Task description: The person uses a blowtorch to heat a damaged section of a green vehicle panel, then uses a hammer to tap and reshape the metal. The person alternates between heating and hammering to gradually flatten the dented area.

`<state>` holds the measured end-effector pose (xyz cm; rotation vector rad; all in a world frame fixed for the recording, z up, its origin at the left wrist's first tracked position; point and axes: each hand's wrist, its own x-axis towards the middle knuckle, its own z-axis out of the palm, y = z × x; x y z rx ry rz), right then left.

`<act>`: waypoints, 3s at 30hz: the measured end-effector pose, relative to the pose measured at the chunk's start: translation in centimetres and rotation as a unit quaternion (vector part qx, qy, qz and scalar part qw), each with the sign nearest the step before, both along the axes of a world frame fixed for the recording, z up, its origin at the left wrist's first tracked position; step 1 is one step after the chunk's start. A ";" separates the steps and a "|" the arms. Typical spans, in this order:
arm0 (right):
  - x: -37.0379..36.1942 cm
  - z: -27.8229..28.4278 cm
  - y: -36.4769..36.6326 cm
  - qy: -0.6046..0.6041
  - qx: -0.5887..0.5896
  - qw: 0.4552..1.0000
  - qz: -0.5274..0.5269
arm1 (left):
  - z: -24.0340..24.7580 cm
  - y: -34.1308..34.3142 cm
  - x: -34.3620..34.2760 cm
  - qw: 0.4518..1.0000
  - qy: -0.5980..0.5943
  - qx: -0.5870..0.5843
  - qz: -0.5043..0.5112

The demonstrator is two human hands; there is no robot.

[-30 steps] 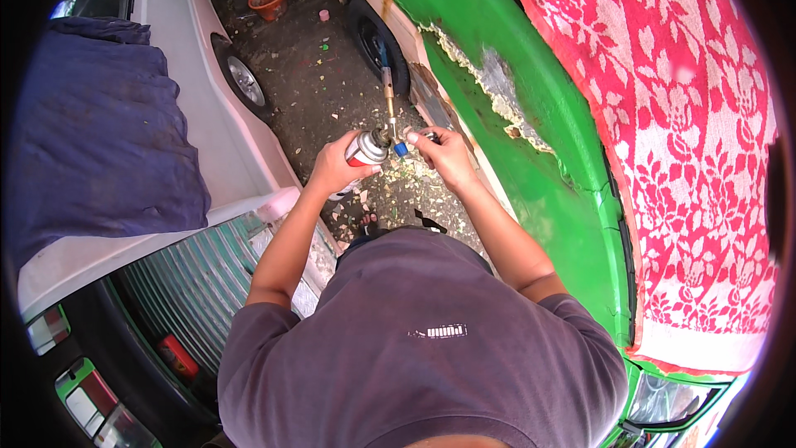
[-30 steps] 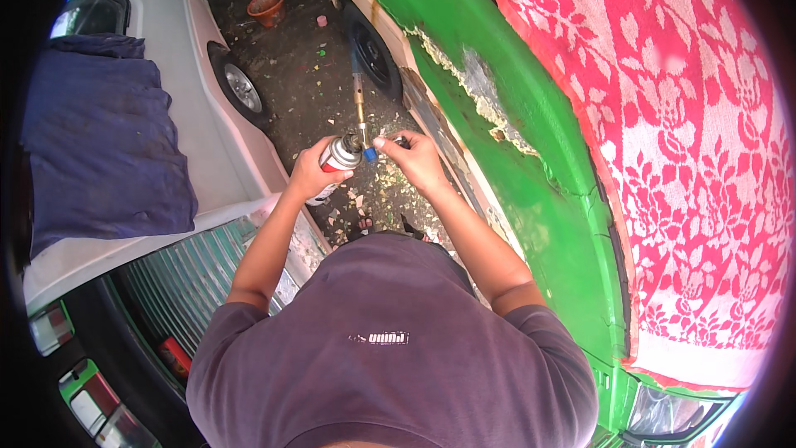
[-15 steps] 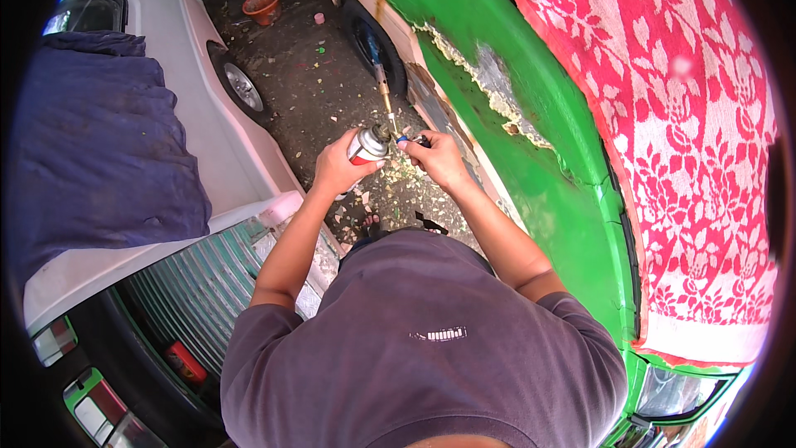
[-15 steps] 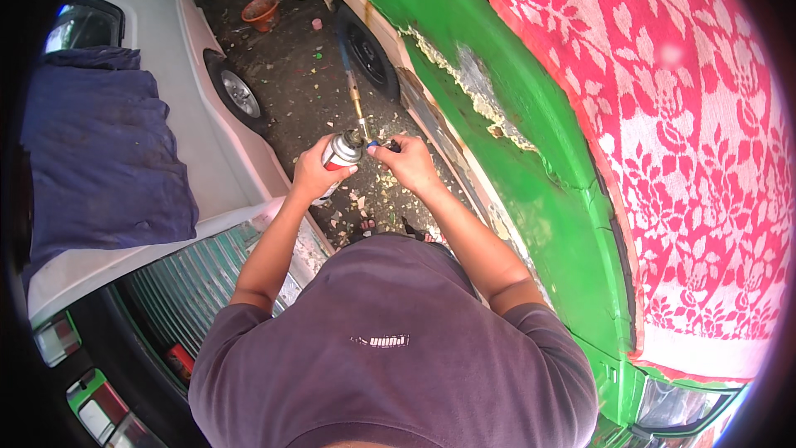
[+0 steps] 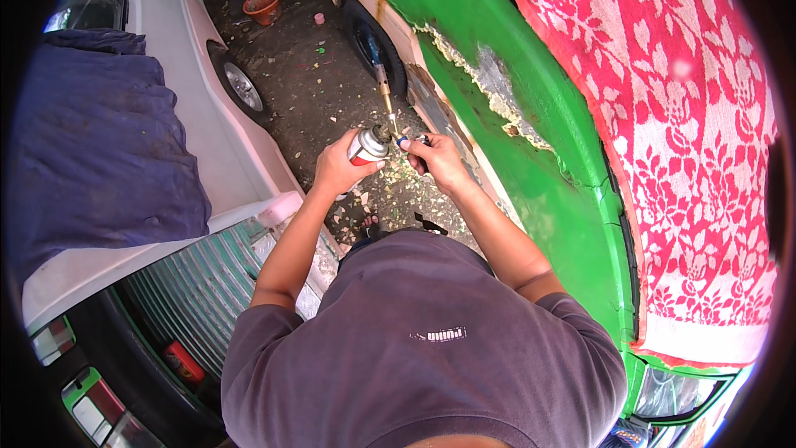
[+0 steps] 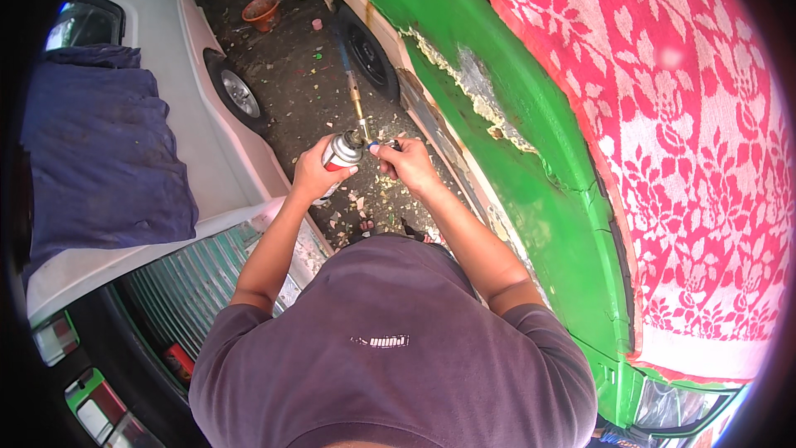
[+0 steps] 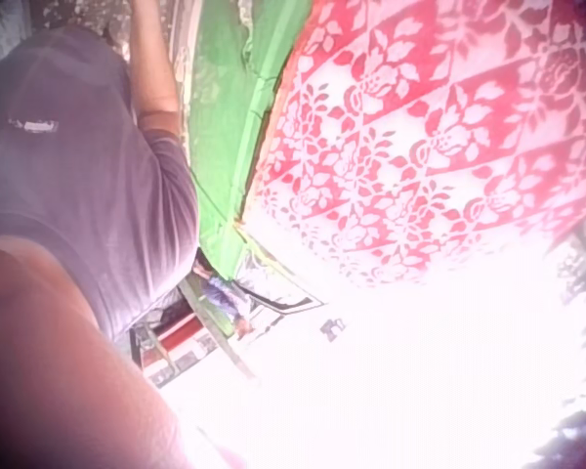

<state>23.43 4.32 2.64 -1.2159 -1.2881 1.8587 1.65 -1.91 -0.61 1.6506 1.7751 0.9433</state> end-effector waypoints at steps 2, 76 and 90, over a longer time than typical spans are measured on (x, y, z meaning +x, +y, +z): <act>0.1 0.1 -0.1 0.009 -0.015 1.000 -0.003 | -0.1 0.1 0.0 1.000 -0.004 0.007 -0.005; 0.7 0.5 0.4 0.116 -0.117 0.985 -0.044 | 0.9 2.1 0.5 0.999 0.010 0.017 -0.031; 0.6 0.9 0.5 0.100 -0.114 0.988 -0.040 | 1.0 2.0 0.4 1.000 0.015 0.011 -0.025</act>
